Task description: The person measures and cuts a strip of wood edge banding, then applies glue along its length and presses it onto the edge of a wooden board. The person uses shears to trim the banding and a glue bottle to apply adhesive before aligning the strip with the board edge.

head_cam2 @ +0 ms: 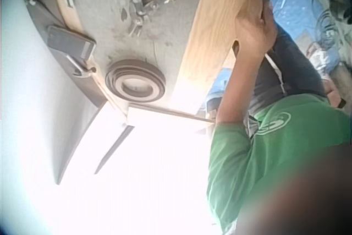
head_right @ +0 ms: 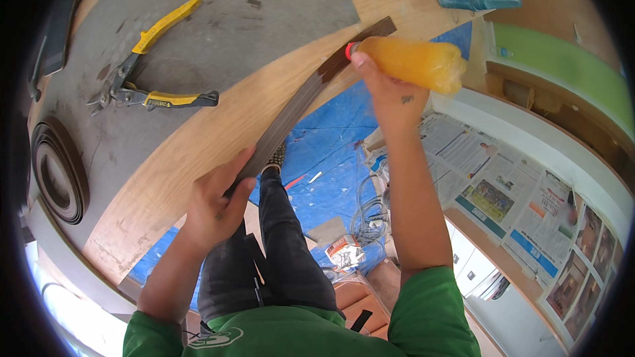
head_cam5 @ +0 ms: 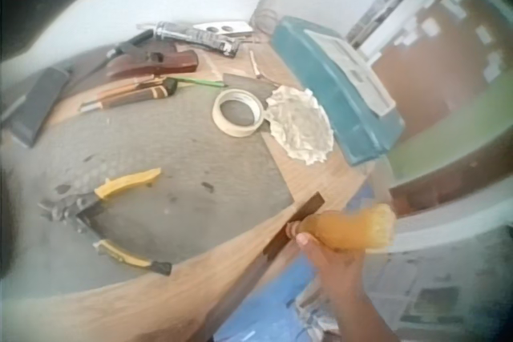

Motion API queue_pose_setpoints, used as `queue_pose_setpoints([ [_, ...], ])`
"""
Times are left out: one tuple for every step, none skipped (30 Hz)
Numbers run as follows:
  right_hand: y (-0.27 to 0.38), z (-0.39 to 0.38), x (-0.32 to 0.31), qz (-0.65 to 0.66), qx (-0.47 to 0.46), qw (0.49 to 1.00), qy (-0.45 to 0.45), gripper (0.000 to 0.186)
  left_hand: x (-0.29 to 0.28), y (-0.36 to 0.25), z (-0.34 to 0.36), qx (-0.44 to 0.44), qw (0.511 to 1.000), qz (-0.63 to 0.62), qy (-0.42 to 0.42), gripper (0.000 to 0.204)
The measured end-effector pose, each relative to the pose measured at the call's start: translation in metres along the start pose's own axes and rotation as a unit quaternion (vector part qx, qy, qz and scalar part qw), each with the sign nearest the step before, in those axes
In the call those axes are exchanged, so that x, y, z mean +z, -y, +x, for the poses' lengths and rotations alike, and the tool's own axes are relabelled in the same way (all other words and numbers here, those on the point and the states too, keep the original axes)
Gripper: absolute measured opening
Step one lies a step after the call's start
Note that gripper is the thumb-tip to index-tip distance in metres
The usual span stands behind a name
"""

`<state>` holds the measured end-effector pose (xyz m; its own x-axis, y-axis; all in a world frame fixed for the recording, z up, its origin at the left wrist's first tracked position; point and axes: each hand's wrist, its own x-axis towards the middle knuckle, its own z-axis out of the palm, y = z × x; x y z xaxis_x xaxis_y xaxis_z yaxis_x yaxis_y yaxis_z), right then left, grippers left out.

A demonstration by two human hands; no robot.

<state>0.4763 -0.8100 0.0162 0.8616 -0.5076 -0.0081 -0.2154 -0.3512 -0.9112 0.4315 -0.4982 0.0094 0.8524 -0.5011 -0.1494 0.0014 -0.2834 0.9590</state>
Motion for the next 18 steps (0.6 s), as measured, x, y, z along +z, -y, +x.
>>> queue_pose_setpoints([
  [-0.001,0.01,-0.005,-0.008,0.039,0.999,-0.004,0.035,0.007,0.002,0.01,0.018,1.0,0.013,-0.012,0.05],
  [0.0,0.019,-0.01,0.002,0.048,0.999,0.002,0.035,0.013,0.002,0.018,0.037,0.999,0.025,-0.024,0.05],
  [0.0,0.024,-0.013,0.024,0.047,0.999,0.01,0.035,0.017,0.001,0.023,0.016,0.999,0.023,-0.018,0.049],
  [0.001,0.027,-0.015,0.01,0.067,0.998,0.012,0.034,0.021,-0.001,0.026,-0.005,1.0,0.021,-0.012,0.047],
  [0.003,0.027,-0.016,0.008,0.076,0.997,0.013,0.034,0.023,-0.002,0.029,-0.025,0.999,0.019,-0.005,0.046],
  [0.004,0.023,-0.016,0.015,0.07,0.997,0.006,0.033,0.024,-0.002,0.032,-0.033,0.999,0.019,-0.006,0.046],
  [0.006,0.017,-0.014,-0.012,0.074,0.997,0.017,0.031,0.026,-0.003,0.034,-0.04,0.999,0.019,-0.006,0.045],
  [0.007,0.006,-0.01,-0.028,0.061,0.998,0.019,0.03,0.027,-0.003,0.035,-0.048,0.999,0.019,-0.007,0.045],
  [0.008,-0.004,-0.007,-0.032,0.038,0.998,0.023,0.029,0.028,-0.002,0.036,-0.029,0.999,0.023,-0.017,0.046],
  [0.009,-0.011,-0.003,-0.027,0.04,0.999,0.012,0.029,0.027,-0.002,0.037,-0.011,0.999,0.028,-0.026,0.047],
  [0.009,-0.015,-0.001,-0.01,0.031,0.999,0.003,0.03,0.027,-0.001,0.038,0.012,0.999,0.037,-0.038,0.049],
  [0.009,-0.015,0.0,0.016,0.049,0.999,0.005,0.031,0.028,0.0,0.039,0.007,0.999,0.029,-0.036,0.048],
  [0.008,-0.012,0.0,-0.005,0.027,1.0,-0.007,0.031,0.028,0.001,0.039,0.007,0.999,0.026,-0.037,0.048],
  [0.007,-0.004,-0.002,-0.017,0.032,0.999,-0.007,0.032,0.028,0.001,0.039,0.01,0.999,0.025,-0.039,0.048],
  [0.007,0.005,-0.005,-0.033,0.044,0.998,-0.022,0.033,0.028,0.001,0.04,0.002,0.999,0.02,-0.036,0.047],
  [0.006,0.015,-0.007,-0.017,0.042,0.999,-0.01,0.033,0.028,0.001,0.04,-0.003,0.999,0.018,-0.033,0.047],
  [0.006,0.023,-0.01,-0.005,0.046,0.999,-0.013,0.033,0.028,0.001,0.04,-0.004,0.999,0.02,-0.032,0.047],
  [0.006,0.026,-0.012,0.012,0.045,0.999,-0.02,0.033,0.028,0.001,0.04,-0.009,0.999,0.017,-0.029,0.047],
])
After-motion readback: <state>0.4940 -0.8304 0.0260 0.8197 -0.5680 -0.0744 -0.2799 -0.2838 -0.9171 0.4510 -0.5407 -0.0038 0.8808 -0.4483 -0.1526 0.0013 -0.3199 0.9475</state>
